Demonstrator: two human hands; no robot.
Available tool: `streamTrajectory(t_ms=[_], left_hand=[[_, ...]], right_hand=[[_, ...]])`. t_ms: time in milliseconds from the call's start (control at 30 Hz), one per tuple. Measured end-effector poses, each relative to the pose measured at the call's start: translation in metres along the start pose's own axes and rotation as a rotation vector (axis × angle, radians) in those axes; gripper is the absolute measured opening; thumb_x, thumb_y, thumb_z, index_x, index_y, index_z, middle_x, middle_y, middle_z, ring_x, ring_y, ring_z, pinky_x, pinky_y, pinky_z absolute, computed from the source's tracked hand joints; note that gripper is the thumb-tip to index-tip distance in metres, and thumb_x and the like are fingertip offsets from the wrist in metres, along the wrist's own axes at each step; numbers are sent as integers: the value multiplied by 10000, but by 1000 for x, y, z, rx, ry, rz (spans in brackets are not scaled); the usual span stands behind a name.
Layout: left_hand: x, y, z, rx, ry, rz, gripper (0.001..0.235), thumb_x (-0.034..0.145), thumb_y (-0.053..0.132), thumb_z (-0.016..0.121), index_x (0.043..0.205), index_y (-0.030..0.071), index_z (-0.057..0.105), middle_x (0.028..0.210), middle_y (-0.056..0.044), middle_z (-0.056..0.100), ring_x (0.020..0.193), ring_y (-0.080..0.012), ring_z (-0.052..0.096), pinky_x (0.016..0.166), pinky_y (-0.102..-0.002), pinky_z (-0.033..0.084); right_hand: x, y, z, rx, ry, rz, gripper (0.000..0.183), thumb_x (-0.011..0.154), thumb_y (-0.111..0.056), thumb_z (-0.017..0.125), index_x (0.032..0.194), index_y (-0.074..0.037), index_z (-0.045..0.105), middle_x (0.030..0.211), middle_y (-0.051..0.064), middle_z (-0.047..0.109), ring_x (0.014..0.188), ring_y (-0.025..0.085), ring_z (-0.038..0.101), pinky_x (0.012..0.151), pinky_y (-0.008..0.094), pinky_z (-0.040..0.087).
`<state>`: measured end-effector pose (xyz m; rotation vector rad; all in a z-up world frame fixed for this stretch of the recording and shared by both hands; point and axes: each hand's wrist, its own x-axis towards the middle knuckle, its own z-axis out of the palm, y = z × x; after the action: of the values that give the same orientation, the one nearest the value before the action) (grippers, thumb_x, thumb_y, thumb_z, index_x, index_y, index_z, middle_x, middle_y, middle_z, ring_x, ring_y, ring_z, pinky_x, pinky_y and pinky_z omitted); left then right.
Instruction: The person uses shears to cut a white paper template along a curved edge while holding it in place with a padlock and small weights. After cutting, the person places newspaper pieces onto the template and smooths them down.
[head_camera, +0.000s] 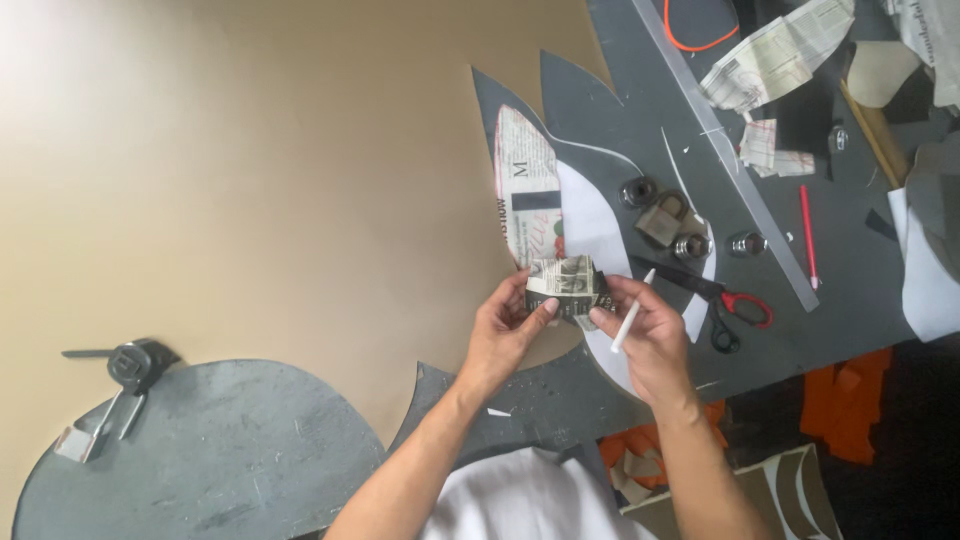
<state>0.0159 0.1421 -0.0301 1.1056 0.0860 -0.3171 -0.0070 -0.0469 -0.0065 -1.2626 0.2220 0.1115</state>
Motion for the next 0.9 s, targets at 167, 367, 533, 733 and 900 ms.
streamTrajectory(t_ms=[167,367,533,733,900], left_hand=[[-8,9,-22,206,-65,-9,422,937,49,714,1336,-8,589,1059,-56,692,939,-119,692,817,-262,612],[-11,31,-44,268,-32,-76,169,950,61,717,1108,11,681,846,-10,703,768,-76,641,727,-241,556],[-15,34,-62,51,7,-105,150,934,99,658,833,53,557,1083,111,723,929,16,658,872,-185,555],[-26,50,-61,-112,53,-233,153,1110,160,651,1185,59,563,854,-169,722,628,-227,656,476,-347,469],[-15,76,-76,-368,163,-171,322,995,180,601,1293,64,570,947,-96,728,761,-164,733,649,-312,625]], right_hand=[[-9,18,-5,191,36,127,396,909,92,648,1301,62,599,1149,121,680,1046,151,661,906,283,555],[-3,4,-9,98,80,9,363,936,92,679,1294,47,641,1115,93,660,1022,123,636,896,246,534],[5,-9,4,-128,97,-75,354,926,56,703,1271,-5,657,1096,69,675,990,102,653,848,220,565],[9,-1,33,-360,77,-50,362,886,72,704,1236,-16,673,1054,82,717,865,106,711,722,229,616],[5,12,45,-203,-59,-89,445,889,113,715,1315,9,638,1074,99,679,946,114,706,801,230,598]])
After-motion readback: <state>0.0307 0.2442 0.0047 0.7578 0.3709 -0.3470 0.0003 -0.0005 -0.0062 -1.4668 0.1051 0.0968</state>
